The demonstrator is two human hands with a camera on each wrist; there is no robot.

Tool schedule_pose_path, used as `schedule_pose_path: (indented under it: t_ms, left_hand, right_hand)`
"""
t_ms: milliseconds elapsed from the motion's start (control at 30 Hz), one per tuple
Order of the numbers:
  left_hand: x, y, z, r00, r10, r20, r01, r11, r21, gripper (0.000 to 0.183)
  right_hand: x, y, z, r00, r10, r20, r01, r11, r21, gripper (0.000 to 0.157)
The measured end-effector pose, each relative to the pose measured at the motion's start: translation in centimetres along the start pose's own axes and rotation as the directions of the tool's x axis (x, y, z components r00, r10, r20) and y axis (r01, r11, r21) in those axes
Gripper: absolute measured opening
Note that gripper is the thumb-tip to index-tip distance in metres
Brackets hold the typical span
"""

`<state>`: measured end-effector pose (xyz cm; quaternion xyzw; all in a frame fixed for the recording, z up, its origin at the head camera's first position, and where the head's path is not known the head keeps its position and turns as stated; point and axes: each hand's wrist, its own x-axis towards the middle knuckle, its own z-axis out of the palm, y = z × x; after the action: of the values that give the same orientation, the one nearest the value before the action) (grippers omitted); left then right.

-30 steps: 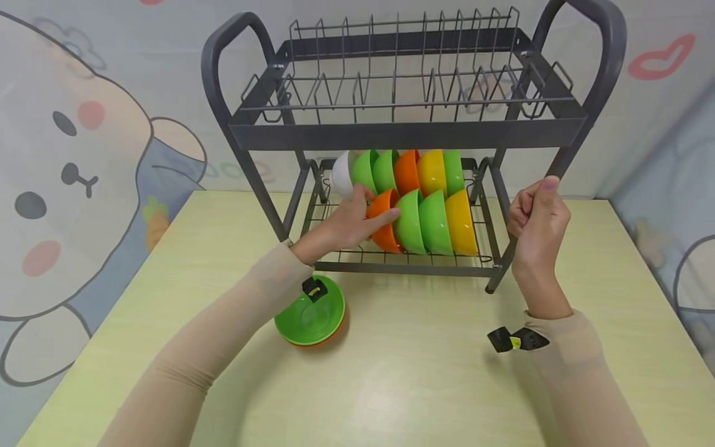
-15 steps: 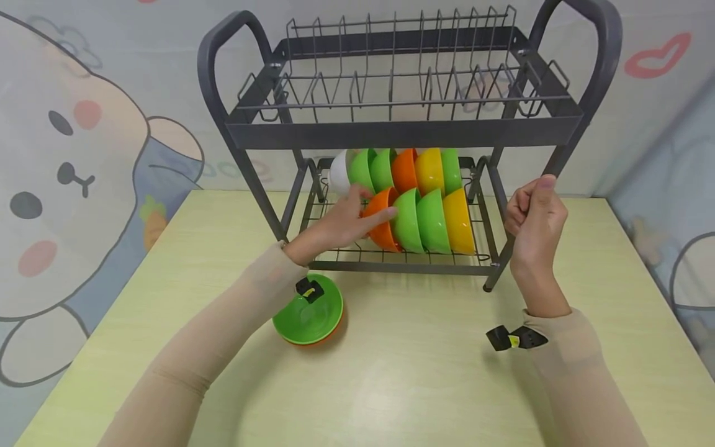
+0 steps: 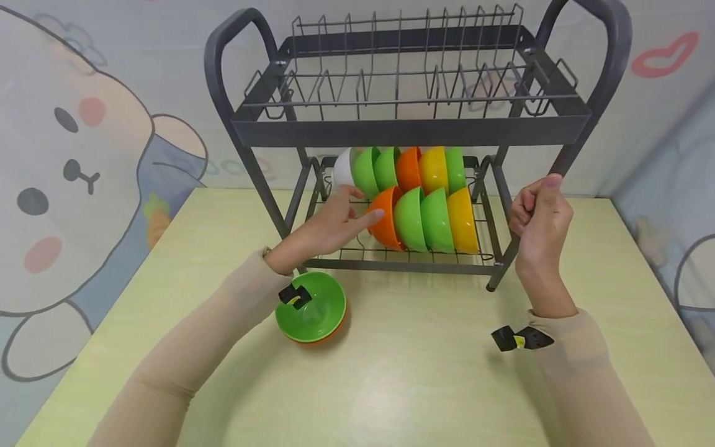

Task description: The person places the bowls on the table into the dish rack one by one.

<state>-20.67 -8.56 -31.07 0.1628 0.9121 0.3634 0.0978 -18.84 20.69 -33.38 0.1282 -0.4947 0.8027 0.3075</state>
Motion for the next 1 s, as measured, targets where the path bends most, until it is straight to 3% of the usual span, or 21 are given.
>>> schedule_pose_path:
  t_ms: [200, 367, 467, 533, 667, 733, 867, 933, 1000]
  left_hand:
    - [-1.4, 0.2, -0.6, 0.998, 0.059, 0.003, -0.059, 0.998, -0.033, 0.065]
    - [-2.8, 0.2, -1.3, 0.995, 0.096, 0.022, -0.094, 0.993, -0.07, 0.055]
    - [-3.7, 0.1, -1.5, 0.992, 0.111, 0.053, -0.105, 0.989, -0.1, 0.052]
    - [-4.3, 0.0, -1.7, 0.99, 0.113, 0.079, -0.102, 0.987, -0.127, 0.051]
    - [-5.4, -0.1, -2.0, 0.987, 0.101, 0.129, -0.075, 0.979, -0.192, 0.049]
    - [-5.9, -0.2, -2.2, 0.985, 0.098, 0.141, -0.066, 0.974, -0.216, 0.046]
    - [-6.7, -0.5, -2.5, 0.984, 0.103, 0.145, -0.067, 0.97, -0.234, 0.043]
    - [-7.1, -0.6, -2.7, 0.983, 0.106, 0.149, -0.068, 0.968, -0.24, 0.042]
    - [-7.5, -0.9, -2.8, 0.982, 0.104, 0.156, -0.063, 0.967, -0.248, 0.039]
  right_hand:
    - [0.0, -0.5, -0.5, 0.998, 0.031, 0.046, -0.031, 1.0, -0.002, 0.049]
    - [0.0, -1.0, -0.7, 0.993, 0.099, 0.056, -0.102, 0.994, 0.043, 0.045]
    - [-0.1, -1.2, -0.7, 0.997, 0.077, -0.016, -0.076, 0.995, 0.063, 0.031]
    - [-0.2, -1.3, -0.7, 0.994, 0.036, -0.101, -0.035, 0.999, 0.014, 0.023]
    - [-0.4, -1.7, -0.6, 0.972, -0.038, -0.23, 0.022, 0.997, -0.071, 0.021]
    - [-0.7, -1.9, -0.5, 0.968, -0.086, -0.234, 0.062, 0.992, -0.11, 0.02]
    - [-1.6, -2.5, -0.1, 0.971, -0.178, -0.16, 0.149, 0.973, -0.179, 0.02]
    - [-2.3, -2.7, 0.2, 0.972, -0.216, -0.096, 0.186, 0.948, -0.26, 0.018]
    - [-3.0, -2.9, 0.7, 0.963, -0.271, -0.017, 0.246, 0.897, -0.367, 0.014]
